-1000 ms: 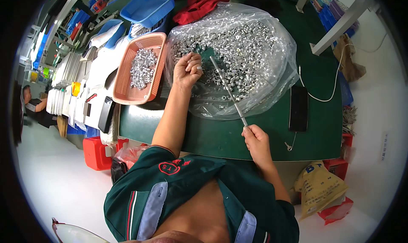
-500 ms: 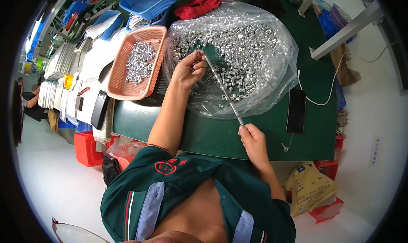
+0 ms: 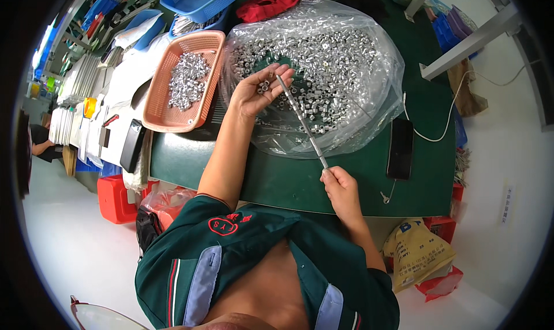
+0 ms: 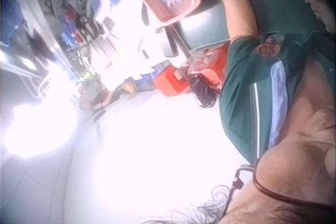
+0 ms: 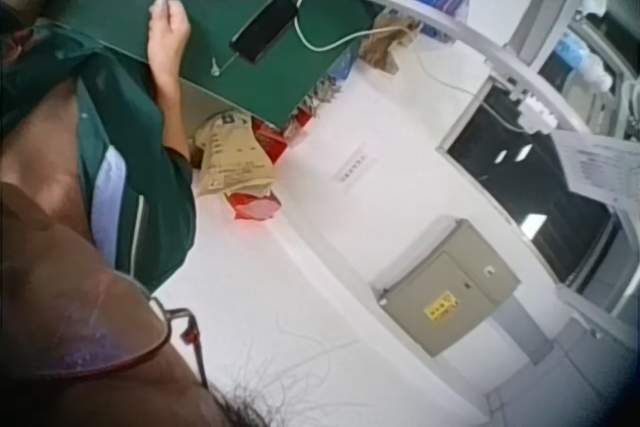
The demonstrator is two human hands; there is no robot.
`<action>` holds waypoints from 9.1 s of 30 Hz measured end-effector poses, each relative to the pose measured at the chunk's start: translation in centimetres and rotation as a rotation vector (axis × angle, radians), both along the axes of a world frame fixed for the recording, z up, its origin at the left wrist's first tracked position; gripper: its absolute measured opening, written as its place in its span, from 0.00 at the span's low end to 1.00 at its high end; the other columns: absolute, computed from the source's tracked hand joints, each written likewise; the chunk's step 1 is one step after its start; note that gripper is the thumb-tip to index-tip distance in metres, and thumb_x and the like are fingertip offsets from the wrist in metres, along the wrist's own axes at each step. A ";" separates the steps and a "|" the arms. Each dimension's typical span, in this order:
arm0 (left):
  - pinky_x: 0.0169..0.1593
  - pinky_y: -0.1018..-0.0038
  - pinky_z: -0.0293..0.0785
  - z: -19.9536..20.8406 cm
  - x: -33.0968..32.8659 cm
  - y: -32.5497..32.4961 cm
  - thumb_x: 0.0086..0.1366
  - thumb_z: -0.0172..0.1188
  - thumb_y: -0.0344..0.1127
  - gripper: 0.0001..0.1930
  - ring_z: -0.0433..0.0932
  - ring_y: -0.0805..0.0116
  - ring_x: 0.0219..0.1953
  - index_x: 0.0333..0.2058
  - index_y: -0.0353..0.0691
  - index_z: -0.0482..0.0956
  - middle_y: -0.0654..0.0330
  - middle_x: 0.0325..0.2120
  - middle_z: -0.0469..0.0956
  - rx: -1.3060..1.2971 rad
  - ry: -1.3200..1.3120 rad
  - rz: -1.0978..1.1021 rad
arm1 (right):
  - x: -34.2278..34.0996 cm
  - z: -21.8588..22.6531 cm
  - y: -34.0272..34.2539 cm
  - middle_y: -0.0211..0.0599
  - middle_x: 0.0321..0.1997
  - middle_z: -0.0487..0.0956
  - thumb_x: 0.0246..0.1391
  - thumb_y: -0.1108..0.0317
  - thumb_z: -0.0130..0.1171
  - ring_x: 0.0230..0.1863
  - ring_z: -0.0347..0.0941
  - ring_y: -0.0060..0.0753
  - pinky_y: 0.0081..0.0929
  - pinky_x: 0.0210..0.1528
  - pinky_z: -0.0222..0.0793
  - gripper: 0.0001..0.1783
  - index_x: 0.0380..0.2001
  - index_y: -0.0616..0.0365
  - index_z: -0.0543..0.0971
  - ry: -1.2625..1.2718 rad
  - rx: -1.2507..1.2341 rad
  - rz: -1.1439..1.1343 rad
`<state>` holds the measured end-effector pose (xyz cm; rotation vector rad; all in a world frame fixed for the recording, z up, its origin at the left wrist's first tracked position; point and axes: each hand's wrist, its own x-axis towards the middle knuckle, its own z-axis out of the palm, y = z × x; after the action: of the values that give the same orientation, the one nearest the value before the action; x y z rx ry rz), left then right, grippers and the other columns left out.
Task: The person uses a metal rod to pick up small silver metal parts from a large plastic bag and places them into a pink basket. The person repeats this action continuously, transferring the parts one by one from the bag to the basket.
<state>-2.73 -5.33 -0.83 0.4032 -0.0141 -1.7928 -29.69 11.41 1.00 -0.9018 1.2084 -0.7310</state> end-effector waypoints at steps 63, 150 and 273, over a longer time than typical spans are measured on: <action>0.59 0.48 0.67 0.5 -2.3 0.5 0.71 0.39 0.34 0.15 0.67 0.36 0.57 0.46 0.25 0.65 0.33 0.52 0.67 -0.088 0.007 -0.108 | -0.3 0.4 -0.1 0.15 0.15 0.59 0.63 0.64 0.49 0.15 0.50 0.07 0.13 0.16 0.44 0.12 0.27 0.57 0.72 -0.045 0.014 -0.056; 0.63 0.54 0.65 0.8 -3.5 1.3 0.63 0.56 0.26 0.17 0.62 0.45 0.62 0.49 0.29 0.68 0.39 0.54 0.66 -0.211 0.011 -0.180 | -0.4 -0.4 0.9 0.16 0.14 0.57 0.64 0.64 0.48 0.13 0.46 0.07 0.13 0.13 0.39 0.12 0.28 0.58 0.71 -0.199 0.150 0.006; 0.64 0.47 0.58 0.1 -1.1 0.3 0.65 0.33 0.67 0.44 0.60 0.43 0.63 0.62 0.28 0.55 0.38 0.60 0.60 -0.264 -0.064 -0.066 | -1.8 0.9 1.8 0.21 0.17 0.65 0.61 0.65 0.51 0.20 0.57 0.12 0.17 0.22 0.52 0.12 0.27 0.61 0.75 0.235 -0.078 0.115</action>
<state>-3.88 -5.02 -0.69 0.2728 -0.3092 -1.8136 -31.44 13.22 1.87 -1.1365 1.3289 -0.5946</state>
